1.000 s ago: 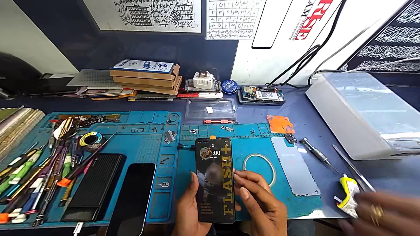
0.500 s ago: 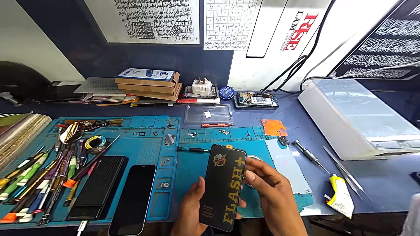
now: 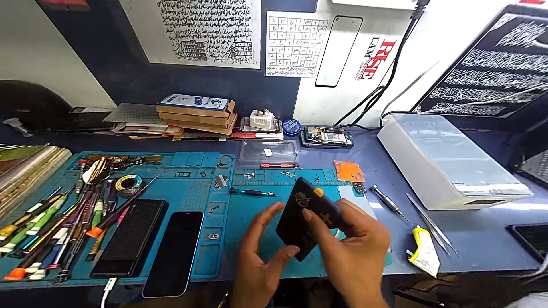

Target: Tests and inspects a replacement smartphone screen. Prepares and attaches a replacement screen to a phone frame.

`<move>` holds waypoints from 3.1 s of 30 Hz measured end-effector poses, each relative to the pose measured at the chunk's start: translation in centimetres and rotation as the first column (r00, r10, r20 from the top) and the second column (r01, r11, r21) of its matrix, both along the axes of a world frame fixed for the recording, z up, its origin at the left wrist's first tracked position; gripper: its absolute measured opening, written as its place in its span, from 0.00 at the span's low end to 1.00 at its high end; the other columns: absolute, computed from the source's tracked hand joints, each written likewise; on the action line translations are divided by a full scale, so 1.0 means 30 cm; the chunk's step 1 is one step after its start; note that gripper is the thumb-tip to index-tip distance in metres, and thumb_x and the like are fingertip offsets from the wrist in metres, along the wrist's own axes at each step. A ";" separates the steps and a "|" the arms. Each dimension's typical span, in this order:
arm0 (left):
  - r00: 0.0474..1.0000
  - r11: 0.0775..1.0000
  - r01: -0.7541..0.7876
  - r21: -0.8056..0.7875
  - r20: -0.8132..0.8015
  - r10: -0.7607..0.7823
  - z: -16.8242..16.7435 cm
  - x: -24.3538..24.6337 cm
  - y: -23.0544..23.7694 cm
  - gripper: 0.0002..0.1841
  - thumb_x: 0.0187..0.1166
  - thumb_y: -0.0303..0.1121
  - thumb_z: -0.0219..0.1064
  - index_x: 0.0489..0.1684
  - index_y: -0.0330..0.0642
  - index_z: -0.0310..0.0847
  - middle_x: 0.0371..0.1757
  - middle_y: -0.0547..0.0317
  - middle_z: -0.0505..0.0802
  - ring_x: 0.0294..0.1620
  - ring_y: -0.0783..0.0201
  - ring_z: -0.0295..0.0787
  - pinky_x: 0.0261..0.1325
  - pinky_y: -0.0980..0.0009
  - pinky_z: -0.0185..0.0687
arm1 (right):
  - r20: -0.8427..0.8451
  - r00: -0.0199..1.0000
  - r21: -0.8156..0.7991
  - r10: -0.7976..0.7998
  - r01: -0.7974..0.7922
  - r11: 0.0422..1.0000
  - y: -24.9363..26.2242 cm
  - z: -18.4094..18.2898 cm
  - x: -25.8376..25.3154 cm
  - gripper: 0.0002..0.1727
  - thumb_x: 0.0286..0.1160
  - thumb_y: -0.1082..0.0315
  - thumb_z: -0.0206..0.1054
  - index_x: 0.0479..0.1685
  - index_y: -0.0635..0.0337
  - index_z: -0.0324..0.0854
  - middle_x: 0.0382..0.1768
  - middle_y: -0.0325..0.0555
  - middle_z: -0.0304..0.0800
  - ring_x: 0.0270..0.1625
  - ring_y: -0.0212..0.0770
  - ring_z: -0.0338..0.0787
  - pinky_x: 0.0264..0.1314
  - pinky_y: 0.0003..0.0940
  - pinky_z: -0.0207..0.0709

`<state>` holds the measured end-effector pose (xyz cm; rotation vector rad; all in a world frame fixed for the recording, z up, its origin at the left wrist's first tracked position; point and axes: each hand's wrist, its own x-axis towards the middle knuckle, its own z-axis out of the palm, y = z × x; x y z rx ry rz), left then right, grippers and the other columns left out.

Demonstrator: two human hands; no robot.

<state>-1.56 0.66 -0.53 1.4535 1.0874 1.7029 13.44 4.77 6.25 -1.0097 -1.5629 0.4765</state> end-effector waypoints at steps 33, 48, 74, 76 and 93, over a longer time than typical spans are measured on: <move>0.991 0.992 0.124 0.040 0.054 -0.126 -0.038 -0.065 -0.047 0.43 0.68 0.40 0.81 0.84 0.37 0.64 0.75 0.53 0.84 0.75 0.62 0.82 0.79 0.63 0.80 | 0.300 0.686 -0.307 0.663 -0.588 0.748 0.061 0.049 0.001 0.50 0.53 0.39 0.86 0.85 0.30 0.70 0.61 0.27 0.82 0.44 0.23 0.81 0.39 0.20 0.78; 0.997 0.988 0.053 -0.146 -0.054 -0.061 0.022 0.034 0.013 0.49 0.64 0.56 0.81 0.83 0.38 0.63 0.65 0.55 0.88 0.66 0.65 0.87 0.70 0.64 0.87 | -0.139 0.798 -0.333 0.586 -0.595 0.731 0.087 0.047 0.052 0.39 0.69 0.51 0.80 0.85 0.45 0.75 0.68 0.43 0.89 0.53 0.42 0.93 0.47 0.32 0.90; 0.339 0.735 0.666 -0.124 0.928 -0.151 0.090 -0.014 -0.008 0.32 0.92 0.56 0.40 0.70 0.40 0.78 0.60 0.40 0.90 0.57 0.53 0.92 0.61 0.59 0.89 | 0.149 0.928 -0.144 0.341 -0.320 0.936 -0.059 -0.039 0.084 0.18 0.75 0.56 0.77 0.58 0.54 0.89 0.51 0.39 0.97 0.52 0.38 0.96 0.54 0.41 0.93; 0.391 0.752 0.635 -0.176 0.913 -0.116 0.085 -0.016 -0.004 0.32 0.92 0.57 0.39 0.73 0.42 0.77 0.65 0.39 0.88 0.57 0.52 0.92 0.60 0.59 0.88 | 0.164 0.891 -0.130 0.424 -0.407 0.904 -0.124 -0.052 0.066 0.12 0.75 0.64 0.76 0.52 0.58 0.92 0.49 0.42 0.98 0.54 0.36 0.96 0.59 0.38 0.92; 0.542 0.818 0.479 -0.319 0.840 0.011 0.080 0.015 0.000 0.26 0.93 0.49 0.49 0.90 0.61 0.59 0.70 0.44 0.85 0.56 0.50 0.91 0.57 0.60 0.89 | 0.012 0.901 -0.152 0.433 -0.427 0.892 -0.167 -0.130 0.058 0.06 0.69 0.73 0.78 0.41 0.63 0.87 0.51 0.49 0.98 0.55 0.41 0.98 0.56 0.36 0.96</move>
